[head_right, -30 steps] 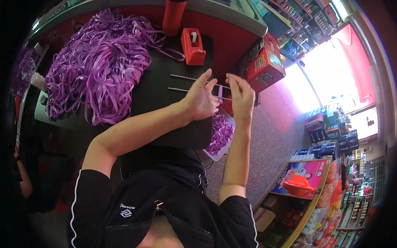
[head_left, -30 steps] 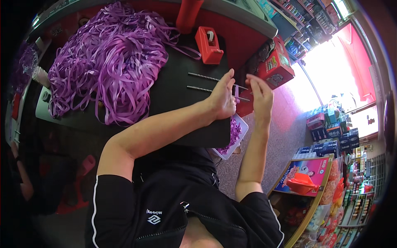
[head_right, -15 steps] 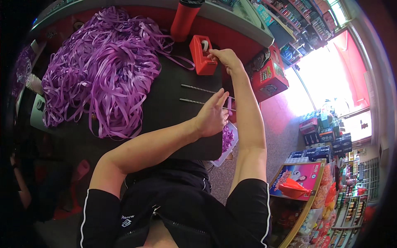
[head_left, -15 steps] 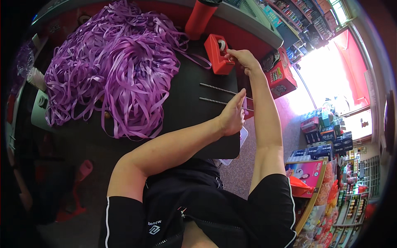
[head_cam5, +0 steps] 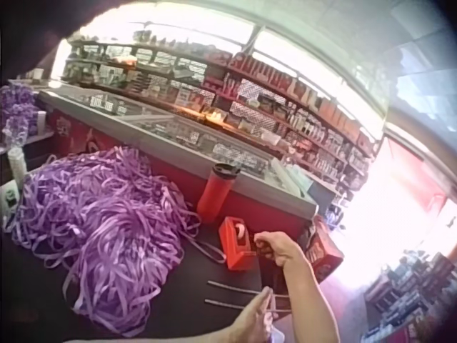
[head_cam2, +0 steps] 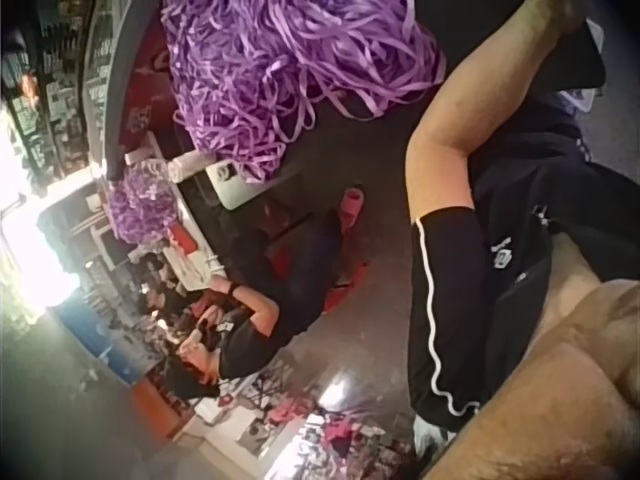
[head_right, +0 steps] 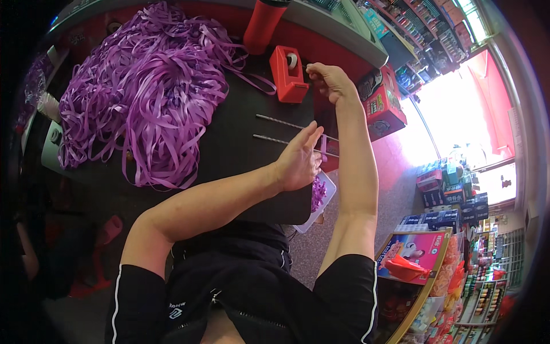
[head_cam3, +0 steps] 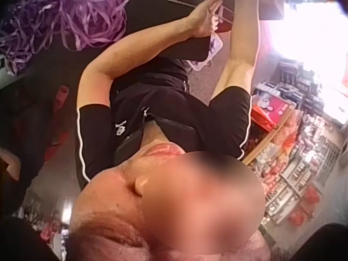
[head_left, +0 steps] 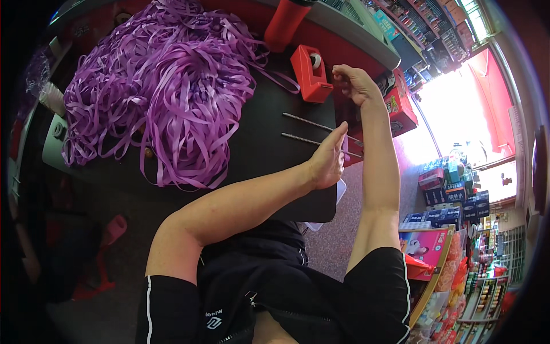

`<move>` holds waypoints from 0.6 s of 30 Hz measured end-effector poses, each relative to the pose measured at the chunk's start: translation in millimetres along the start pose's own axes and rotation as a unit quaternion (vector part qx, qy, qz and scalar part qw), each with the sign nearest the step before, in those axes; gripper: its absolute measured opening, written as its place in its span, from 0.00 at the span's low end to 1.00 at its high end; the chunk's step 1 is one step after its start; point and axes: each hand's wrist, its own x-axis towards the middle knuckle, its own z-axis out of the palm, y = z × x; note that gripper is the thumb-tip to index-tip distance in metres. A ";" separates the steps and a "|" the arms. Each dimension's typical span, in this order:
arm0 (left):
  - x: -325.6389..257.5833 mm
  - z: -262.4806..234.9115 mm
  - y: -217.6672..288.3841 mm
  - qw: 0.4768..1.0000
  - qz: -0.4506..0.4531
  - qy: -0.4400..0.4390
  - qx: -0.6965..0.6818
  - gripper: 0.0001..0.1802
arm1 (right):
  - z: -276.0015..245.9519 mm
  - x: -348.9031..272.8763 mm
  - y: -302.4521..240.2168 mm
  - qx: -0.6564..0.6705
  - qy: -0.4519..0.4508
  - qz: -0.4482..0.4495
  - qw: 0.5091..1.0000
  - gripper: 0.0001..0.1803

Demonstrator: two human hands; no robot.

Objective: Tying purple ribbons around metal rods to create decorative bundles.

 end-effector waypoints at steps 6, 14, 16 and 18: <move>2.6 -1.6 -3.4 1.000 0.008 -0.012 0.012 0.53 | -12.9 -24.0 22.0 -0.008 -0.010 -0.004 1.000 0.08; 2.3 -4.1 0.2 1.000 0.001 -0.012 0.018 0.52 | -1.9 -25.7 47.1 0.018 0.010 -0.057 0.998 0.10; 3.4 -5.6 -1.0 0.999 0.007 0.007 0.037 0.50 | -0.1 -20.7 56.1 0.037 0.021 -0.057 0.997 0.10; 3.1 -2.8 -2.6 0.998 0.031 -0.047 0.041 0.44 | -2.0 -15.3 64.2 0.055 0.040 -0.056 0.996 0.10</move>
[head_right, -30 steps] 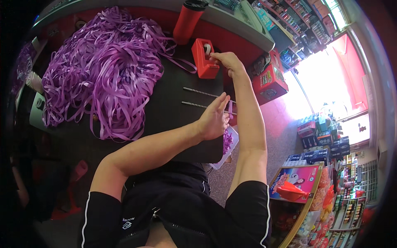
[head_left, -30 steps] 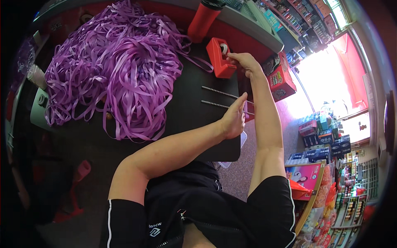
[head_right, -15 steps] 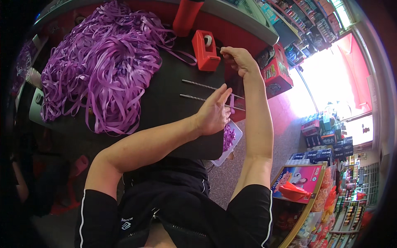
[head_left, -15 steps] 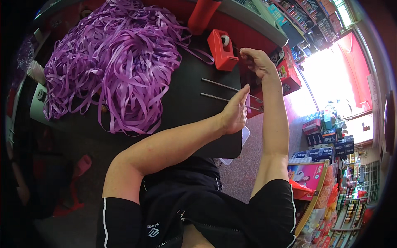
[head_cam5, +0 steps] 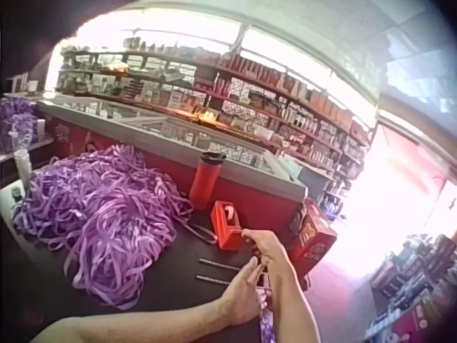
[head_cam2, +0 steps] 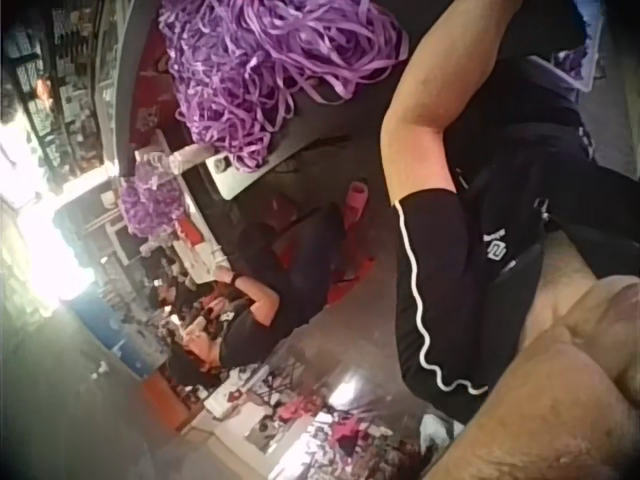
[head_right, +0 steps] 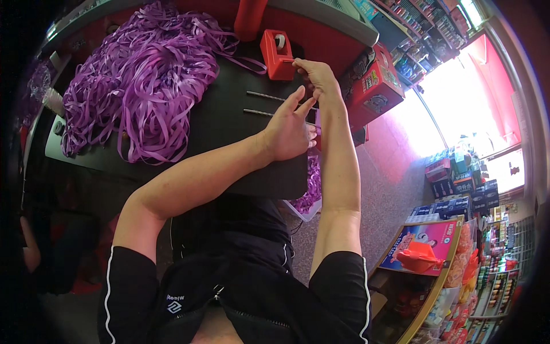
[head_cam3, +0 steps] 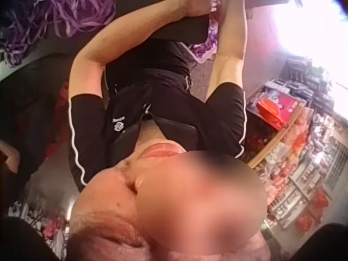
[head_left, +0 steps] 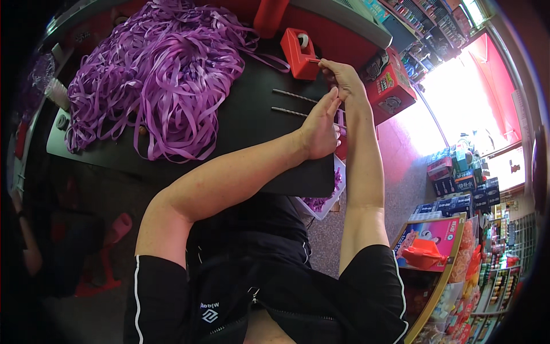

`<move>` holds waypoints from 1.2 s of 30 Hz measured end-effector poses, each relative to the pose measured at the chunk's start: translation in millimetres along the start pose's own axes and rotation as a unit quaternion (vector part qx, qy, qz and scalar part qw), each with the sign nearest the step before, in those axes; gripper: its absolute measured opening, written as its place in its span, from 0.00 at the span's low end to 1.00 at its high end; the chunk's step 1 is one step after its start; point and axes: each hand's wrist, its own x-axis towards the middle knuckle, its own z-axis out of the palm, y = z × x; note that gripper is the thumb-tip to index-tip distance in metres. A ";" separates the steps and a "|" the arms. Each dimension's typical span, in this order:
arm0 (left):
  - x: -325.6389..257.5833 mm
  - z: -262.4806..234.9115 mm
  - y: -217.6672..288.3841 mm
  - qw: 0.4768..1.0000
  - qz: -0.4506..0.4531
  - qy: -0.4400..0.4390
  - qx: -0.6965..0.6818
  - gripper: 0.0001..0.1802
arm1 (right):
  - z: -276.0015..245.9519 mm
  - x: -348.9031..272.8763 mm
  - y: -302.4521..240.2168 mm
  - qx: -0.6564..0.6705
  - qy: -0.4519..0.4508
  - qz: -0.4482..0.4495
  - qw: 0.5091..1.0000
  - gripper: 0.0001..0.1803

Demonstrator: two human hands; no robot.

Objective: Tying purple ribbons around metal rods to create decorative bundles.

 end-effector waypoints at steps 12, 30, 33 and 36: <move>-1.0 1.7 3.6 1.000 0.006 0.004 -0.018 0.36 | 11.3 -2.4 12.3 0.063 0.008 -0.019 0.998 0.08; -1.7 4.5 4.4 0.998 0.029 -0.026 -0.055 0.34 | 33.0 -25.8 2.0 0.017 0.070 -0.110 0.991 0.08; -3.5 8.6 5.0 0.998 0.025 -0.013 -0.050 0.34 | 33.2 -30.3 -5.6 0.008 0.070 -0.092 0.993 0.08; -2.7 5.9 5.0 0.998 0.031 -0.029 -0.044 0.35 | 34.8 -31.1 -7.2 -0.022 0.071 -0.066 0.995 0.07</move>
